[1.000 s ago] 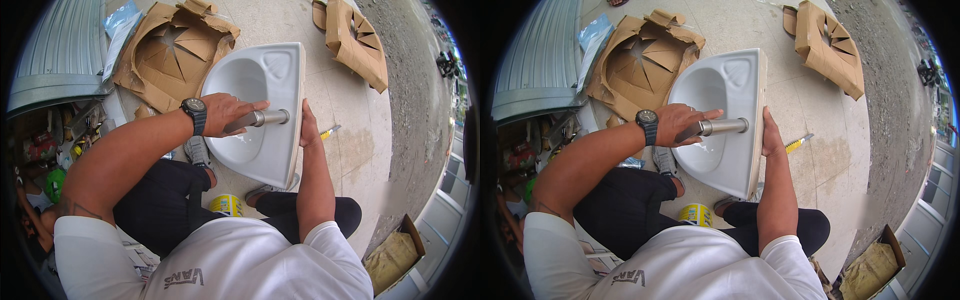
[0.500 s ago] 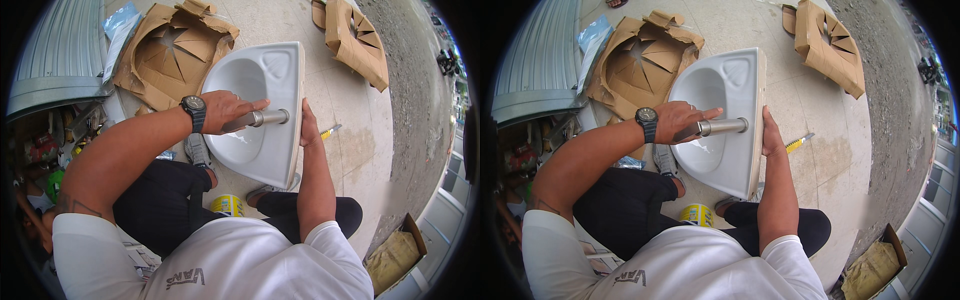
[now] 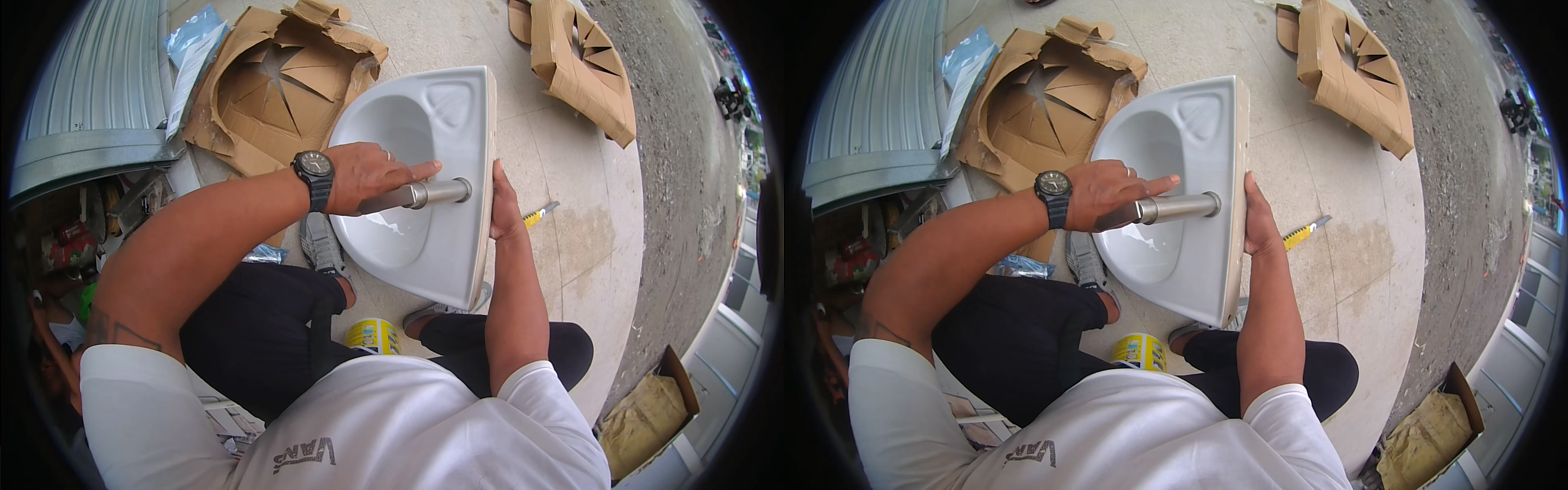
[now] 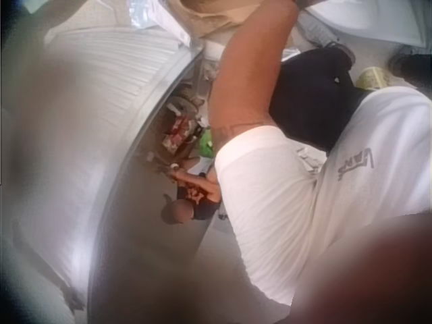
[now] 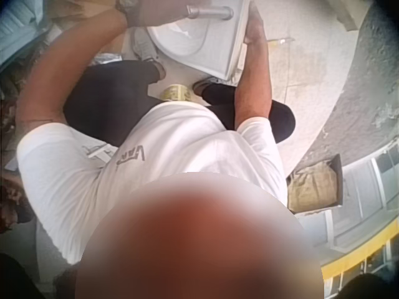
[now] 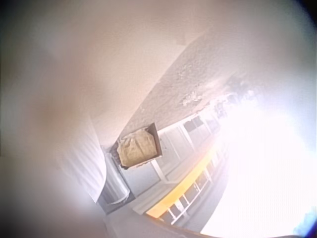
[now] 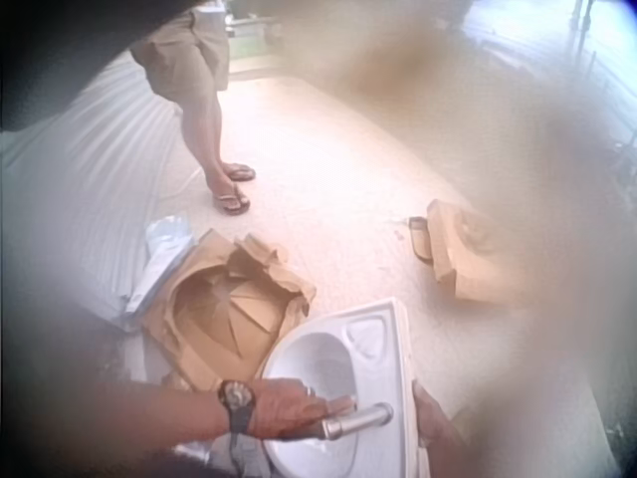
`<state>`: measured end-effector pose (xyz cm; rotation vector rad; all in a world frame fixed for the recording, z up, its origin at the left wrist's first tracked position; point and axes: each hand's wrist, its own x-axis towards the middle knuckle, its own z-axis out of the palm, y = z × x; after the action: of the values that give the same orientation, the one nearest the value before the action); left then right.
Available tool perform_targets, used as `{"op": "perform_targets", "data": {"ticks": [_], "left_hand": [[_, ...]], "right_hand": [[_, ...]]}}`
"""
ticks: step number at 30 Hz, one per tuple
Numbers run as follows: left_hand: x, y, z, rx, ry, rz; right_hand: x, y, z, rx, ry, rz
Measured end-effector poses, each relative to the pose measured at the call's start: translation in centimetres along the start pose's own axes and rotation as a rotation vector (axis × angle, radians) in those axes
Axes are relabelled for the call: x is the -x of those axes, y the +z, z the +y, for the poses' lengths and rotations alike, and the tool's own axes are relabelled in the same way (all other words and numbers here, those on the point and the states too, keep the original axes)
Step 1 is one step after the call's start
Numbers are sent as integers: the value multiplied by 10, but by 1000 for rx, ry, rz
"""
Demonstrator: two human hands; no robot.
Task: The person assembles a bathroom sink by attaching a faucet to the basin, unpacking a drain assembly, and handling a cardboard box and instruction sheet. The person sits on the floor and works with the sink, faucet, and drain parts.
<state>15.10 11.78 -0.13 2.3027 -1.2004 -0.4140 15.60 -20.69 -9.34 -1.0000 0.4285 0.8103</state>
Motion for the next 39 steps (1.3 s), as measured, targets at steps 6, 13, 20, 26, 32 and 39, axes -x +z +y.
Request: {"op": "perform_targets", "data": {"ticks": [6,13,20,26,32,39], "left_hand": [[-3,-21,15,-50,-107,-155],[21,-45,-66,-106,-719,-627],[-34,41,-153,259,-745,165],[-57,61,-196,654,-791,0],[-53,48,-161,620,-823,61],[-49,-68,-39,530,-813,184]], "right_hand": [[5,9,-3,64,57,128],[32,22,-5,387,-31,324],[96,57,31,1090,-219,519],[100,61,30,794,-50,578],[95,38,-3,772,-45,512],[152,13,-129,950,3,367]]}}
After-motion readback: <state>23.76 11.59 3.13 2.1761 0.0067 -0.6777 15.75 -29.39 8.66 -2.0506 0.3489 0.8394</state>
